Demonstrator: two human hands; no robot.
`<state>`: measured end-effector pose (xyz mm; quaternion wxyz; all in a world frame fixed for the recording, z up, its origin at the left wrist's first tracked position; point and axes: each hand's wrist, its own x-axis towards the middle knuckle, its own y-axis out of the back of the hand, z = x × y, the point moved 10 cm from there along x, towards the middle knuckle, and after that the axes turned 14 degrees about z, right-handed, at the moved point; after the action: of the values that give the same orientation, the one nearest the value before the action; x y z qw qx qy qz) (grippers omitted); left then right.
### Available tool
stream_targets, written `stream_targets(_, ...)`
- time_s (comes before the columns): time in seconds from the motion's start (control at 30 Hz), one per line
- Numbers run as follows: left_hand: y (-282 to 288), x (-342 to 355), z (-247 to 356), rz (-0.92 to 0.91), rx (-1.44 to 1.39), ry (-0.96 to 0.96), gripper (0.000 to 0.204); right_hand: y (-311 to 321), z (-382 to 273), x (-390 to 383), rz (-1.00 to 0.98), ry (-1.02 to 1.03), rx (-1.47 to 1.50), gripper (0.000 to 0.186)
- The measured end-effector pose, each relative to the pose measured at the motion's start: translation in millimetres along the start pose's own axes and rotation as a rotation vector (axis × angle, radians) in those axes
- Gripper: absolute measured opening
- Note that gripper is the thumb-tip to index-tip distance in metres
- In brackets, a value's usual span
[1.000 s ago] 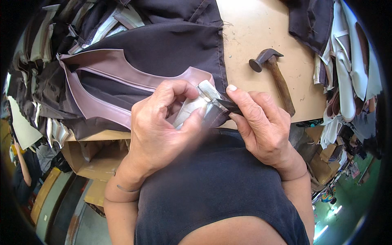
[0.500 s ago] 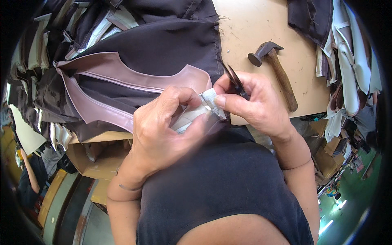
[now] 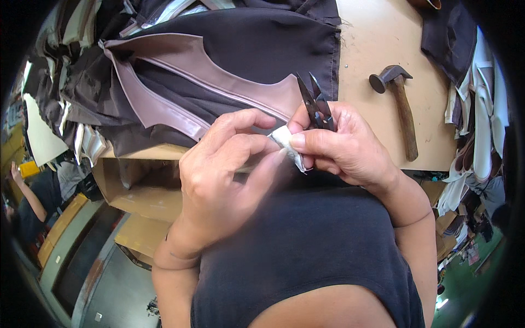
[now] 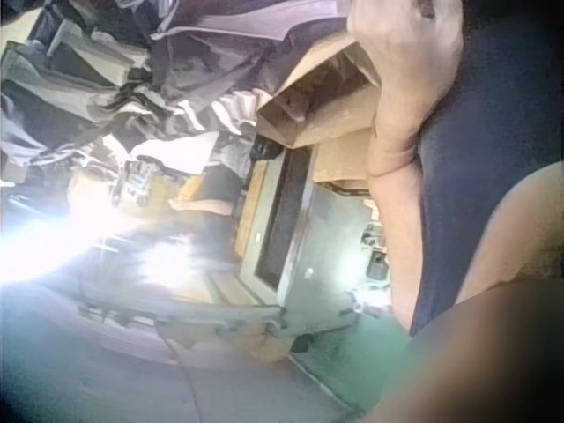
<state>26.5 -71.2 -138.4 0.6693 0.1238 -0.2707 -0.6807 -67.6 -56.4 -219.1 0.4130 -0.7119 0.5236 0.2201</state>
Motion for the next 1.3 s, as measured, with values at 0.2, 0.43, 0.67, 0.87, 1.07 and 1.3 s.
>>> stream_targets(0.2, -1.4, -8.0, -8.9, 0.011, 0.011, 0.103, 0.009, -4.6, -5.0, -3.7, 0.029, 0.138, -0.114, 0.008)
stream_targets(0.43, -3.8, -9.1, -4.7, 0.063, 0.002, 0.095, 0.008, -3.5, -15.1, -9.0, 0.094, 0.581, -0.312, 0.009)
stream_targets(0.67, -4.2, -12.4, -3.3, 0.112, 0.023, 0.036, 0.010, 1.2, 4.0, 0.3, 0.024, 0.159, -0.084, 0.011)
stream_targets(0.87, -10.4, -17.8, -24.7, 0.037, -0.246, 0.234, 0.012, 4.4, 2.7, -1.2, -0.014, 0.073, -0.040, 0.009)
stream_targets(1.07, -28.4, -18.7, -32.9, -0.102, -0.474, 0.466, 0.017, 21.2, -26.5, -3.8, 0.118, 0.518, -0.239, 0.008)
stream_targets(1.3, -42.7, -8.4, -26.8, -0.138, -0.482, 0.485, 0.031, 15.0, -71.5, -54.6, 0.317, 1.155, -0.755, 0.014)
